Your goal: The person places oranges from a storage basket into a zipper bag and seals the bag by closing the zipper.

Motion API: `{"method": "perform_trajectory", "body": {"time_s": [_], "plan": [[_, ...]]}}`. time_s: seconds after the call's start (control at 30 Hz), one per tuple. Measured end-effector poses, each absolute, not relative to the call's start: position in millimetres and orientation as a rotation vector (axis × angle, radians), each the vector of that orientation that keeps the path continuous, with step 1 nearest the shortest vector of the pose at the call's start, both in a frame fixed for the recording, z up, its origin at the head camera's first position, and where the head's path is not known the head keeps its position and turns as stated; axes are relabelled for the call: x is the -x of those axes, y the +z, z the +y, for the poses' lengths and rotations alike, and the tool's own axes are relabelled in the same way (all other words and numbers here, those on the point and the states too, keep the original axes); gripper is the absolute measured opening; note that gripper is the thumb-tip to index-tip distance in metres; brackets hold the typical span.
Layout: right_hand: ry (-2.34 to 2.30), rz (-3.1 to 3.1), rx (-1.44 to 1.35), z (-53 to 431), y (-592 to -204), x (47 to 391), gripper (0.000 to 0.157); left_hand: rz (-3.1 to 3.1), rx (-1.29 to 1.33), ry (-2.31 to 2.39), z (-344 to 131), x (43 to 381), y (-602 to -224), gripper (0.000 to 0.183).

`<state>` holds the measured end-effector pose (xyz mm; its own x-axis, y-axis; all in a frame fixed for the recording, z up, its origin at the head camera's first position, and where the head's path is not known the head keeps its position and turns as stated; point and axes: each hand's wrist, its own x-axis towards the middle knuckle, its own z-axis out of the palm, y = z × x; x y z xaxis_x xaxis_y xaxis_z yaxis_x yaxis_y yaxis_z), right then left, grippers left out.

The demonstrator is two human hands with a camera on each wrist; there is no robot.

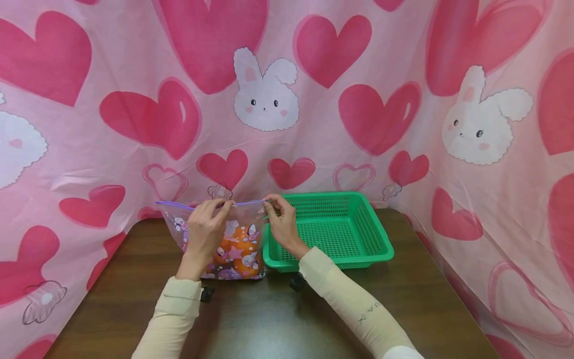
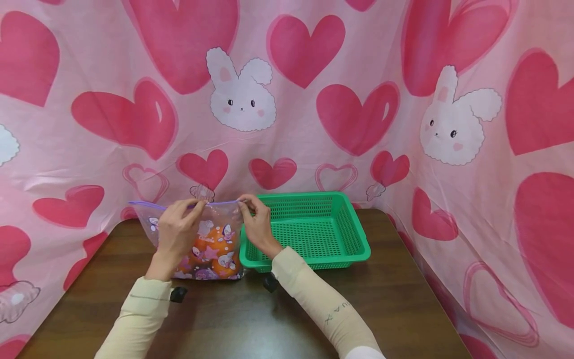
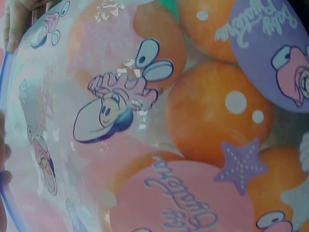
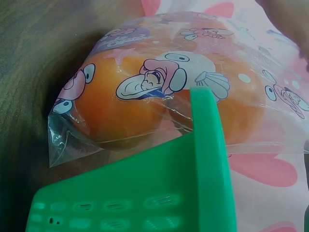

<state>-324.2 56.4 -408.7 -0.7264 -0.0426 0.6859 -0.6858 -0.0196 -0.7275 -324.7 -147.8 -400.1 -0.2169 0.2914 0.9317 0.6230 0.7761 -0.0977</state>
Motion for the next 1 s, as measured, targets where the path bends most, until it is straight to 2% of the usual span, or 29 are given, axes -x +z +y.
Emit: {"method": "perform_trajectory", "body": {"time_s": [0.4,1.0], "plan": [[1.805,-1.802,-0.741,56.4,-408.9,322.8,0.014,-1.808,0.706,-0.333,-160.8,323.2,-401.0,0.025],[1.781,-1.808,-0.767,57.6,-407.2,320.7,0.015,-1.821,0.715,-0.336,-177.1,317.2,-398.3,0.018]]}}
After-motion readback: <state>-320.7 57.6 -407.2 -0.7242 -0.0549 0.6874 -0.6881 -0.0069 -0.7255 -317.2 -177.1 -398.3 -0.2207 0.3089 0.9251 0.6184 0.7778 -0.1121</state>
